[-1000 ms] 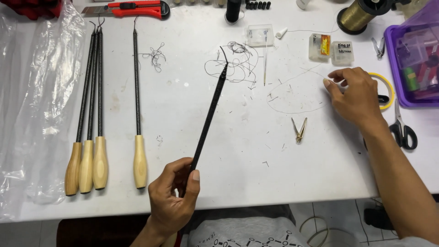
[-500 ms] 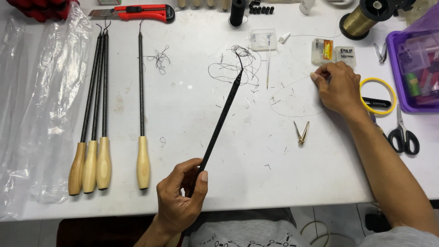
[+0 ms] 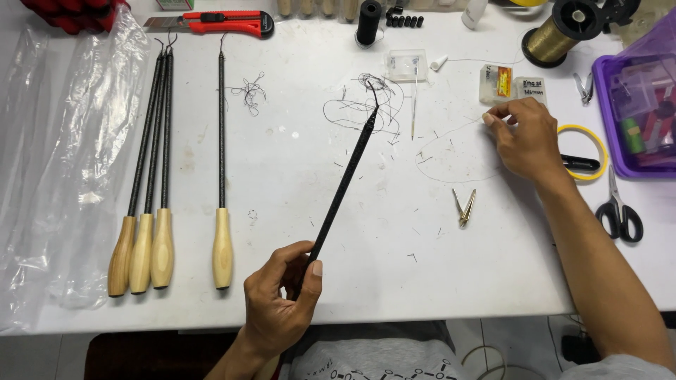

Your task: The person selects a long tool with a wooden handle and a metal tip, then uses a thin needle-like tool to thread a small wire through the tip. They use pliers to bend and secure the wire, repeating the threading and bending steps to assemble the tool tip.

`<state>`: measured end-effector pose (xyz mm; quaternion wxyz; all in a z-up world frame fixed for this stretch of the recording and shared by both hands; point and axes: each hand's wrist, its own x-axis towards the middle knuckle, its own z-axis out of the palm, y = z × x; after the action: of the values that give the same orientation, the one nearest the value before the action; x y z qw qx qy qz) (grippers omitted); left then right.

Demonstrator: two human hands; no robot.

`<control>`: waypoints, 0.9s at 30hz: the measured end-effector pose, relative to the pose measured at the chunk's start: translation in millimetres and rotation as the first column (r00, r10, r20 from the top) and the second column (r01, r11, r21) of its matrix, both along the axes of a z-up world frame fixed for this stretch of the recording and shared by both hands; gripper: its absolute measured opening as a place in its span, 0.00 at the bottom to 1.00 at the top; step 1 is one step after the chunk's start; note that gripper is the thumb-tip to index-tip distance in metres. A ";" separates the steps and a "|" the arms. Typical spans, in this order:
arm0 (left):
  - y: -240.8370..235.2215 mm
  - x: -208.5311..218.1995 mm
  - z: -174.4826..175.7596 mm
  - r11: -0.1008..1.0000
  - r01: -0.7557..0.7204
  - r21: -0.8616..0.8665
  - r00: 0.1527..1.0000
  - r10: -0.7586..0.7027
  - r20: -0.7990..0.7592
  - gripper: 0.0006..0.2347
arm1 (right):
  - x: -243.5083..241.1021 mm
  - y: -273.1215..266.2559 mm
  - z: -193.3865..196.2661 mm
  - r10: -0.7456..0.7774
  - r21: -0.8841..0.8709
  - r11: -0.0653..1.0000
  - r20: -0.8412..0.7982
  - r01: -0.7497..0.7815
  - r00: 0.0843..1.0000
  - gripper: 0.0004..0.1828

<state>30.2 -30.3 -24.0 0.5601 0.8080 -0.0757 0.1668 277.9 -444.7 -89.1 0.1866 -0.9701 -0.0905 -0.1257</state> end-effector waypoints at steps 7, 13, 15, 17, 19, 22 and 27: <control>1.6 0.6 0.4 1.000 -0.022 0.003 1.000 0.022 0.010 0.09 | 1.7 18.5 8.1 -0.083 -0.052 0.996 -0.198 0.074 0.977 0.10; 2.7 0.8 0.9 1.000 -0.011 0.019 1.000 0.011 0.019 0.09 | -15.4 12.4 32.8 0.024 0.110 0.994 -0.031 -0.021 0.999 0.06; 1.5 0.7 1.2 1.000 -0.011 0.020 1.000 0.011 0.022 0.08 | -29.0 19.0 53.6 0.029 0.243 0.970 0.005 -0.030 1.000 0.06; -0.5 -0.4 1.2 1.000 -0.003 0.005 1.000 0.003 0.019 0.08 | -42.5 35.1 78.7 0.107 0.349 0.930 0.040 -0.114 0.993 0.07; -2.1 -0.7 1.4 1.000 0.001 -0.011 1.000 -0.001 0.017 0.08 | -52.8 44.8 100.2 0.183 0.445 0.873 0.084 -0.201 0.980 0.08; -3.1 -1.8 1.2 1.000 0.000 -0.001 1.000 0.000 0.023 0.08 | -64.6 47.3 123.3 0.191 0.618 0.751 0.137 -0.235 0.972 0.07; -3.3 -2.2 1.5 1.000 0.008 0.003 1.000 -0.008 0.029 0.09 | -91.5 68.1 173.5 0.173 0.655 0.719 0.155 -0.233 0.973 0.30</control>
<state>28.0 -33.6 -22.6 0.5582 0.8060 -0.0873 0.1763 186.4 -376.6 84.4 0.5308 -0.8164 -0.1528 -0.1684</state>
